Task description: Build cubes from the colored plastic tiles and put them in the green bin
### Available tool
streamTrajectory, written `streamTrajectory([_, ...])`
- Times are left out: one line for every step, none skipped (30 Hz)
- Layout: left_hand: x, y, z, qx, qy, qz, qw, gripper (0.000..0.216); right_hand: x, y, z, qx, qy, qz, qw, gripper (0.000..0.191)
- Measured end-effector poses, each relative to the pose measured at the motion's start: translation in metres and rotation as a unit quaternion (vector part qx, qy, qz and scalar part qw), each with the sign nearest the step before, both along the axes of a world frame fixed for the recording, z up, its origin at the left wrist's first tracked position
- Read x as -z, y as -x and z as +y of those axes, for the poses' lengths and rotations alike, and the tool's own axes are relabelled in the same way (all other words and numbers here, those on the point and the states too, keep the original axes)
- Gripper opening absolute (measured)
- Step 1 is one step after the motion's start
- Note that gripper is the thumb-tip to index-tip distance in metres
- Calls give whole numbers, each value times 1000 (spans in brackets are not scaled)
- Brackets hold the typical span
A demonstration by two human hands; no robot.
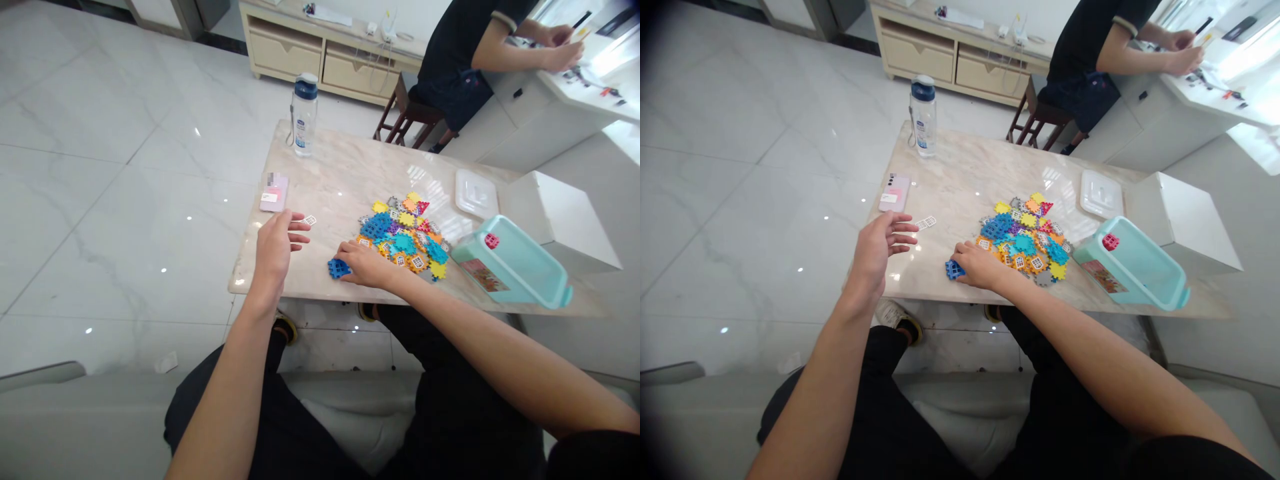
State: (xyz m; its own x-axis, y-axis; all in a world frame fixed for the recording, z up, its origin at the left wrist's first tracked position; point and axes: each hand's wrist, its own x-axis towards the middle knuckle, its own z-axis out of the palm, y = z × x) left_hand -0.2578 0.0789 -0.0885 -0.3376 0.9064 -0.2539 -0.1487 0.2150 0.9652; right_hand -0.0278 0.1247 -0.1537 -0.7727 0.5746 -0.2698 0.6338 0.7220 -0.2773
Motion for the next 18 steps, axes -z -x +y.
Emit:
streamTrajectory([0,0,0,0,3,-1,1000,44,-1,2,0,2,-1,-5,1000,39])
streamTrajectory([0,0,0,1,5,-3,1000,45,-1,3,-1,2,-4,-11,1000,38])
streamTrajectory([0,0,0,1,7,-4,1000,46,-2,4,-1,3,-9,-19,1000,38])
streamTrajectory([0,0,0,2,8,-6,1000,47,-2,5,-1,3,-14,-28,1000,37])
streamTrajectory([0,-1,1,1,9,-7,1000,48,-1,6,-1,4,-19,-37,999,37])
streamTrajectory([0,-1,1,0,10,-7,1000,49,0,7,-2,7,-22,-45,999,36])
streamTrajectory([-1,-1,1,-2,11,-8,1000,50,0,8,-2,11,-24,-49,998,36])
streamTrajectory([-1,-1,1,-4,11,-8,1000,50,1,9,-2,16,-24,-51,998,35])
streamTrajectory([-1,0,1,-5,10,-8,1000,50,2,10,-2,20,-24,-52,998,34])
streamTrajectory([-1,0,1,-6,9,-7,1000,50,3,10,-1,23,-24,-53,998,33])
streamTrajectory([-1,0,1,-6,7,-5,1000,50,3,10,-1,26,-25,-55,998,33])
streamTrajectory([-1,0,1,-6,6,-4,1000,50,3,10,-1,26,-26,-58,998,34])
streamTrajectory([-1,1,1,-5,4,-4,1000,50,3,10,-1,26,-27,-61,997,35])
streamTrajectory([-1,1,1,-4,2,-3,1000,49,3,10,-1,24,-26,-64,997,36])
streamTrajectory([-1,1,0,-4,1,-3,1000,48,2,10,-1,22,-25,-66,997,36])
streamTrajectory([-1,2,0,-3,0,-4,1000,47,1,9,-1,20,-24,-67,997,36])
streamTrajectory([-1,1,0,-3,-1,-4,1000,46,0,9,-1,18,-22,-67,997,36])
streamTrajectory([-2,1,-1,-2,-2,-3,1000,45,0,9,-1,18,-21,-68,997,37])
